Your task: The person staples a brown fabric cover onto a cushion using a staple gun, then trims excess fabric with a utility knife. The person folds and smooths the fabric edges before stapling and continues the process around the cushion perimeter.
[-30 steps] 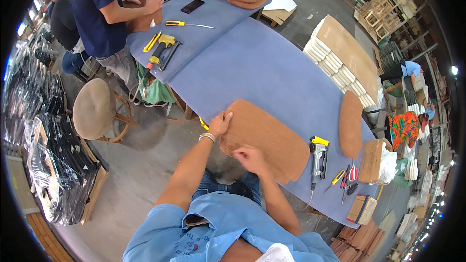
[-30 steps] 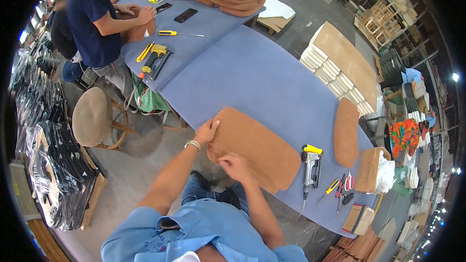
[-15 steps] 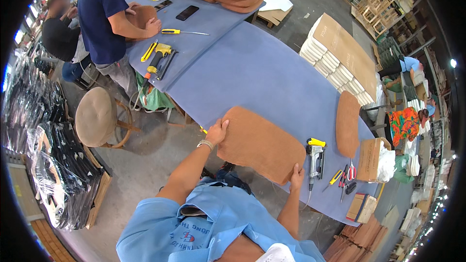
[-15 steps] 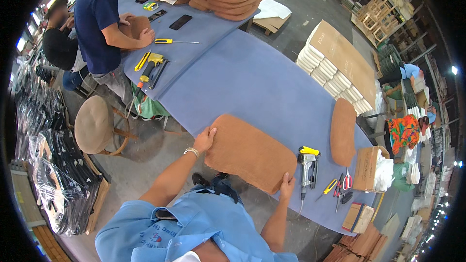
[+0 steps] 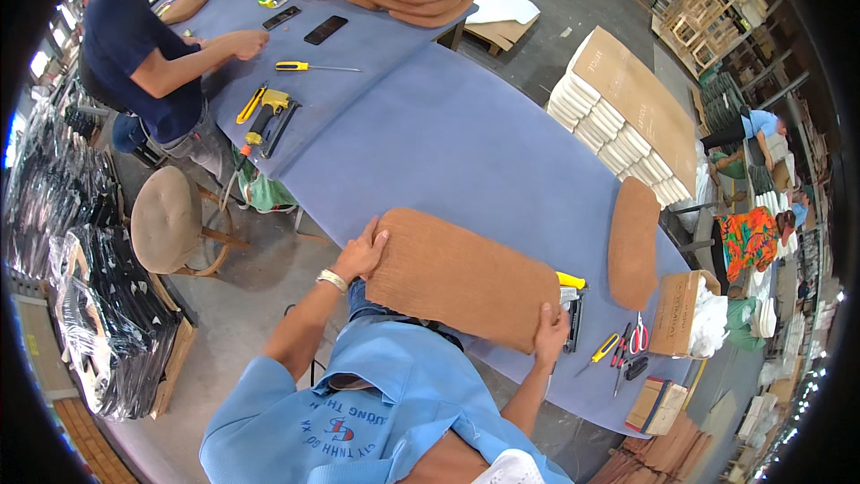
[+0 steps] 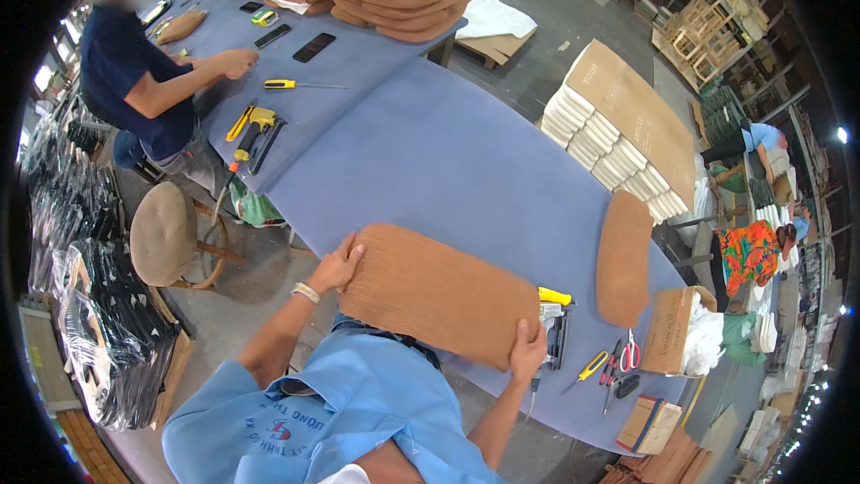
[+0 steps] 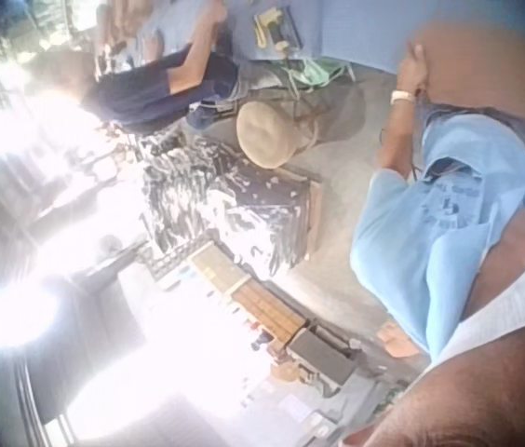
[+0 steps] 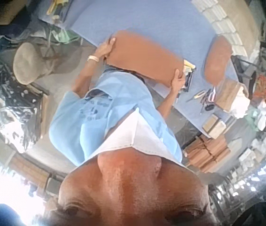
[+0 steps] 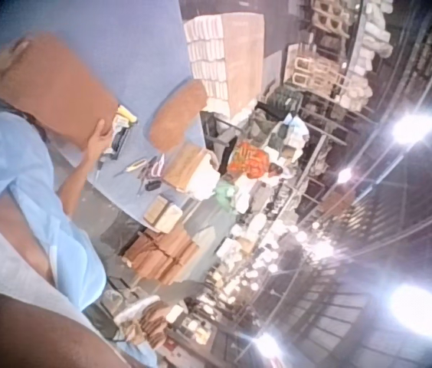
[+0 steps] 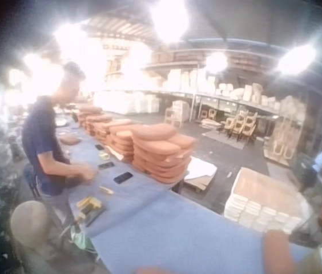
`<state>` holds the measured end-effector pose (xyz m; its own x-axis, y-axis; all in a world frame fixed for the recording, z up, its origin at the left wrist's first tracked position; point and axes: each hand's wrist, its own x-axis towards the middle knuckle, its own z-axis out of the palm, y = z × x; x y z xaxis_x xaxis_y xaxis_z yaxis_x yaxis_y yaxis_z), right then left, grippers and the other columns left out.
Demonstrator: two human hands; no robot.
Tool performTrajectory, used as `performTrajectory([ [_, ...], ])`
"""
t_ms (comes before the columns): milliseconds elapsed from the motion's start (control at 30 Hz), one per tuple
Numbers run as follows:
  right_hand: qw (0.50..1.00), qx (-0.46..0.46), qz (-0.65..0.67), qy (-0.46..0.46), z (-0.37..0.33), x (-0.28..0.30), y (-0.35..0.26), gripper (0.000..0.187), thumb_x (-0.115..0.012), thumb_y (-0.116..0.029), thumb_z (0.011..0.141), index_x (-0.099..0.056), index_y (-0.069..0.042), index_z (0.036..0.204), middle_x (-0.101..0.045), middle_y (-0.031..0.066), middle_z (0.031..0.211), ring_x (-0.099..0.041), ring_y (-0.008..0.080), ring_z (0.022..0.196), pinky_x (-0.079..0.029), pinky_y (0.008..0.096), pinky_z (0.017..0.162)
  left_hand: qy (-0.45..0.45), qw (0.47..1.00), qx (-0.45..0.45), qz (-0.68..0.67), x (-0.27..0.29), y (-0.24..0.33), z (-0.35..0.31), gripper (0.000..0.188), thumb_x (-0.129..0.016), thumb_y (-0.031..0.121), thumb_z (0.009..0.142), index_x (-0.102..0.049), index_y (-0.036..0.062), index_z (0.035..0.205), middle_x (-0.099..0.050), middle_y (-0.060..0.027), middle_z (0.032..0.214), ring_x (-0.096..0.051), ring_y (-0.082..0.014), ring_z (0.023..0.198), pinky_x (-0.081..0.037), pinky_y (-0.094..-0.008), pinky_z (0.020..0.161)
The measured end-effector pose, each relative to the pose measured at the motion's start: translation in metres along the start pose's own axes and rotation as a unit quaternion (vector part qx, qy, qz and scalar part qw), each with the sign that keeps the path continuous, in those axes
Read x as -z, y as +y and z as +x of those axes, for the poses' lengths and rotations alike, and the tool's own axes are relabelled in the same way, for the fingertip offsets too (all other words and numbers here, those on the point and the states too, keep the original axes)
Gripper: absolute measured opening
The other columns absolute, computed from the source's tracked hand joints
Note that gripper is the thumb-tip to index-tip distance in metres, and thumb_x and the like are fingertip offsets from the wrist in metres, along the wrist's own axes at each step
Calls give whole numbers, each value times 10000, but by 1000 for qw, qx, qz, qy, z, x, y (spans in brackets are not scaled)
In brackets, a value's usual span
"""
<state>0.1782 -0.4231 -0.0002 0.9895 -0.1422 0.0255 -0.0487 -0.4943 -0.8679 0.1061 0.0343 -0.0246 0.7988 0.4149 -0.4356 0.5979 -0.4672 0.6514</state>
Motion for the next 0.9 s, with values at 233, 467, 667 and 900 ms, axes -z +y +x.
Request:
performTrajectory([
  [233, 995, 69, -51, -42, 114, 27, -91, 367, -639, -303, 1038, -722, 36, 1151, -759, 140, 997, -679, 193, 917, -532, 368, 840, -276, 952, 50, -124, 88, 86, -65, 785, -389, 685, 1050, -379, 139, 1614, -694, -119, 704, -600, -147, 422, -468, -258, 360],
  [467, 989, -30, -146, -10, 198, -52, -55, 492, -552, -442, 1010, -682, 32, 986, -724, 232, 943, -659, 412, 855, -511, 472, 827, -190, 963, 14, -192, 46, 58, -62, 800, -360, 707, 1051, -516, 81, 1524, -730, -152, 901, -731, -231, 731, -600, -344, 682],
  [667, 996, -20, -91, -12, 217, -58, -37, 464, -578, -452, 1010, -708, -7, 977, -719, 152, 838, -674, 294, 824, -509, 437, 774, -54, 967, -242, 64, 50, 59, -85, 783, -728, 541, 907, -533, 72, 1503, -646, -208, 1377, -636, -369, 1235, -497, -455, 1082],
  [900, 957, -168, 232, -41, 176, -45, -18, 635, -509, -611, 1039, -500, -154, 1480, -588, 79, 1398, -603, 226, 1078, -485, 414, 917, -101, 910, -397, -59, 24, 83, -59, 794, -823, 418, 838, -532, 94, 1502, -618, -217, 1434, -553, -413, 1363, -488, -485, 1100],
])
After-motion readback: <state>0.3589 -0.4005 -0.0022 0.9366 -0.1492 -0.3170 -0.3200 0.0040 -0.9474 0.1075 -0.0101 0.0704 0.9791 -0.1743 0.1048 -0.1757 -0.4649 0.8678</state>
